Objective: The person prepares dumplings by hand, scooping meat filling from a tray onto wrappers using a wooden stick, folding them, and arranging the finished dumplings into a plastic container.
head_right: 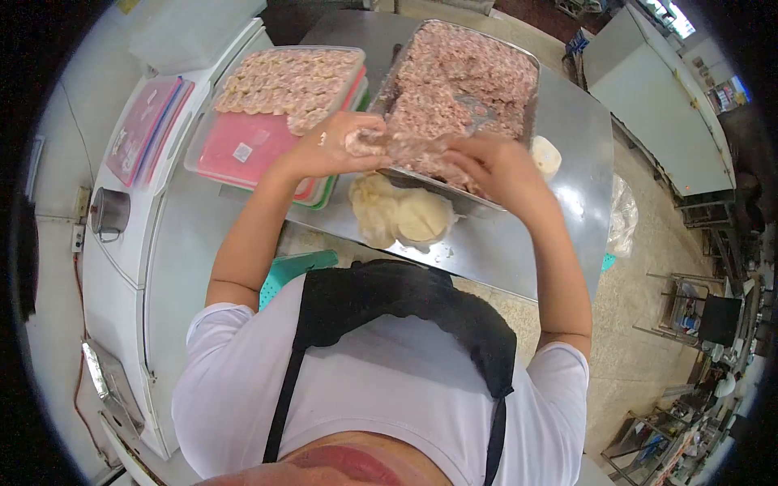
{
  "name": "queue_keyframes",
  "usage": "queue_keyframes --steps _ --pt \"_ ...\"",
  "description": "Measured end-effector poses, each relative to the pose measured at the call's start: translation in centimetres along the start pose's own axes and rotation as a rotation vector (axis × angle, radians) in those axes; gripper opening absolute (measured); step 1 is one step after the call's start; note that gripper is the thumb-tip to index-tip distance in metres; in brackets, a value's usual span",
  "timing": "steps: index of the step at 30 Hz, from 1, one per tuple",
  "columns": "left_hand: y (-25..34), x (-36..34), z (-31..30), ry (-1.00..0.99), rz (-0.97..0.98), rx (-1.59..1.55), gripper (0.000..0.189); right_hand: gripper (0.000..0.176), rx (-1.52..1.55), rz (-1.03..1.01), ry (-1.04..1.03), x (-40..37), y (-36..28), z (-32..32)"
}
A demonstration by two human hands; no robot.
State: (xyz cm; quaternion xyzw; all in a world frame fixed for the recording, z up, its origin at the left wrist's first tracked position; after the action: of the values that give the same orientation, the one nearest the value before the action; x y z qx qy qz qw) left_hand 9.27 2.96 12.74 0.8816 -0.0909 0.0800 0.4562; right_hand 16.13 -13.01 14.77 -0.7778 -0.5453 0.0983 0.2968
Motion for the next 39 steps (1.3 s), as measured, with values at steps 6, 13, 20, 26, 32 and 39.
queue_keyframes --steps 6,13,20,26,32,39 --pt "-2.4 -3.5 -4.4 -0.062 -0.008 0.001 0.049 0.022 -0.390 -0.071 0.145 3.1 -6.1 2.7" --pt "-1.9 -8.0 -9.8 0.157 0.082 -0.064 0.045 0.031 -0.273 -0.003 0.059 5.8 -10.8 3.6" --pt "-7.1 -10.9 -12.2 0.015 -0.100 -0.055 0.041 0.031 -0.105 0.153 -0.003 5.5 -7.8 8.8" --pt "-12.4 -11.9 -15.2 0.263 -0.077 0.247 0.047 0.029 0.151 0.437 0.188 -3.0 -0.2 9.3" --pt "-12.0 -9.1 -13.9 0.281 -0.152 0.126 0.070 0.031 0.513 0.777 0.391 -9.8 2.5 10.3" --pt "-12.3 -8.1 -11.5 0.277 -0.135 0.296 0.078 0.031 0.513 0.729 0.347 -10.3 4.7 10.0"
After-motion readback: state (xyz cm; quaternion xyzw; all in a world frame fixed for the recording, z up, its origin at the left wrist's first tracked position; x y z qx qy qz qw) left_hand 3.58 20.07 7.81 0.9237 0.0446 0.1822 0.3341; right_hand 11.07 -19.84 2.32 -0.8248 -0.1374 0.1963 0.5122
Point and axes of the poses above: each hand's wrist, its own x-axis towards the middle knuckle, its own z-axis out of the palm, y = z × x, the point moved 9 cm from there along x, towards the middle knuckle, and after that the axes turned 6 degrees about -x, right-handed, at the moved point
